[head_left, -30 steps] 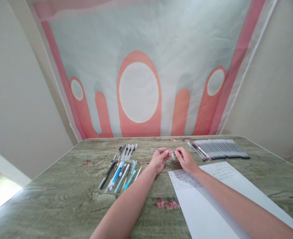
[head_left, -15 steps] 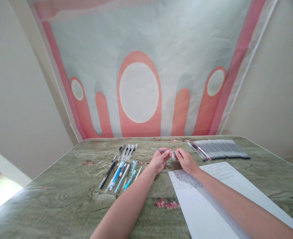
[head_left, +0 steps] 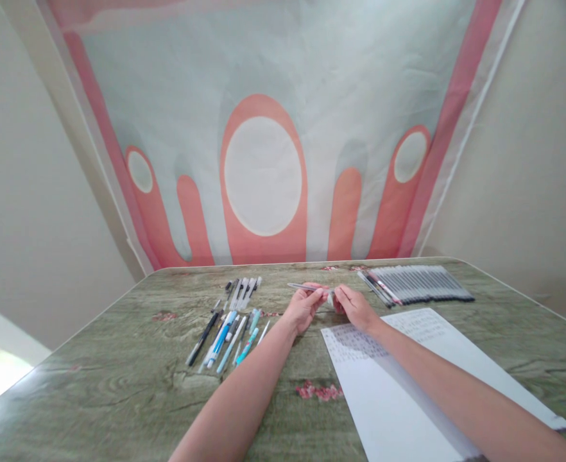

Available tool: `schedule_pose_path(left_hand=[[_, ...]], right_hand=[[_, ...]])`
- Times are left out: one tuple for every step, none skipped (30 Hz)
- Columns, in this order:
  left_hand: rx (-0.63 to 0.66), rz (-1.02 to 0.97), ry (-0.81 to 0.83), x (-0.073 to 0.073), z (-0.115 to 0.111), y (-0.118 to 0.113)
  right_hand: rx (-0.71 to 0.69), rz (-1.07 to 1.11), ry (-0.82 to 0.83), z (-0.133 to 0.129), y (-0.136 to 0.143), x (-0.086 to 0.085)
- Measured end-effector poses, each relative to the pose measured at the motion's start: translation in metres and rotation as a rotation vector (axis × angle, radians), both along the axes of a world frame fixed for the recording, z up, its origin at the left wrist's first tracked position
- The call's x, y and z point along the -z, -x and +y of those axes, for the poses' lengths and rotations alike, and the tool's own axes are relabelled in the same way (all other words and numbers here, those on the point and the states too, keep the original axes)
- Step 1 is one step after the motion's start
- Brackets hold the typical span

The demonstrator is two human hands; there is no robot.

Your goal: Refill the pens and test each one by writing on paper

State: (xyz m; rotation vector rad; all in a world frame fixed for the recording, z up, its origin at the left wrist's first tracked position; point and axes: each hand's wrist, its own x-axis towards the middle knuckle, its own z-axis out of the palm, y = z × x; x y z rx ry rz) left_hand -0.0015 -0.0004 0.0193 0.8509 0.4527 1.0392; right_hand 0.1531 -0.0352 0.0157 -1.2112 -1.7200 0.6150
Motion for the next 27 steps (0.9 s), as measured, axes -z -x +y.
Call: schedule_pose_path(left_hand=[[-0.001,0.001,-0.003,0.000,0.000,0.000],[-0.001,-0.001,-0.005,-0.001,0.000,0.000],[-0.001,-0.002,-0.005,-0.002,0.000,-0.001],[-0.004,-0.002,0.000,-0.003,-0.001,-0.001],[-0.012,0.001,0.012,-0.004,-0.001,-0.002],[-0.025,0.011,0.029,-0.006,-0.001,-0.003],[-0.036,0.025,0.048,-0.007,-0.002,-0.003],[-0.046,0.042,0.064,-0.009,-0.003,-0.004],[-0.047,0.059,0.075,-0.011,-0.004,-0.005],[-0.033,0.073,0.078,-0.013,-0.005,-0.006],[-0.006,0.084,0.073,-0.014,-0.007,-0.008],[0.028,0.095,0.063,-0.014,-0.008,-0.010],[0.061,0.107,0.049,-0.015,-0.010,-0.011],[0.090,0.123,0.032,-0.014,-0.012,-0.013],[0.112,0.143,0.013,-0.014,-0.014,-0.015],[0.124,0.168,-0.007,-0.013,-0.016,-0.017],[0.127,0.198,-0.031,-0.012,-0.018,-0.018],[0.123,0.233,-0.065,-0.012,-0.019,-0.019],[0.113,0.278,-0.113,-0.011,-0.020,-0.019],[0.099,0.337,-0.179,-0.011,-0.021,-0.019],[0.087,0.415,-0.260,-0.010,-0.021,-0.018],[0.081,0.510,-0.352,-0.010,-0.021,-0.017],[0.086,0.619,-0.446,-0.009,-0.022,-0.017],[0.097,0.732,-0.536,-0.007,-0.022,-0.016],[0.114,0.840,-0.617,-0.006,-0.022,-0.016],[0.127,0.934,-0.686,-0.004,-0.022,-0.016],[0.134,1.008,-0.745,-0.002,-0.022,-0.016]], right_hand=[[-0.016,0.027,0.023,0.001,0.000,0.001],[-0.030,0.054,0.046,0.001,0.000,0.001],[-0.042,0.081,0.067,0.002,0.000,0.002],[-0.052,0.107,0.082,0.003,0.000,0.003],[-0.058,0.130,0.087,0.003,0.000,0.003],[-0.061,0.149,0.082,0.003,-0.001,0.003],[-0.062,0.162,0.068,0.003,-0.001,0.002],[-0.059,0.166,0.039,0.002,-0.001,0.000],[-0.053,0.160,-0.002,0.001,-0.001,-0.001],[-0.047,0.145,-0.051,-0.001,-0.001,-0.004],[-0.045,0.123,-0.105,-0.002,-0.001,-0.006],[-0.047,0.097,-0.156,-0.004,0.000,-0.009],[-0.051,0.070,-0.200,-0.005,0.000,-0.012],[-0.060,0.046,-0.235,-0.007,0.001,-0.014],[-0.069,0.027,-0.259,-0.008,0.002,-0.016],[-0.077,0.014,-0.277,-0.009,0.003,-0.017],[-0.083,0.005,-0.290,-0.010,0.004,-0.019],[-0.084,0.001,-0.299,-0.010,0.004,-0.020],[-0.075,0.001,-0.305,-0.009,0.004,-0.021],[-0.055,0.009,-0.304,-0.008,0.002,-0.022],[-0.018,0.028,-0.298,-0.007,0.001,-0.023],[0.033,0.059,-0.286,-0.005,-0.002,-0.024],[0.096,0.098,-0.269,-0.002,-0.005,-0.025],[0.164,0.141,-0.250,0.000,-0.009,-0.026],[0.230,0.181,-0.230,0.003,-0.014,-0.027],[0.292,0.213,-0.215,0.005,-0.018,-0.028],[0.345,0.230,-0.203,0.007,-0.023,-0.029]])
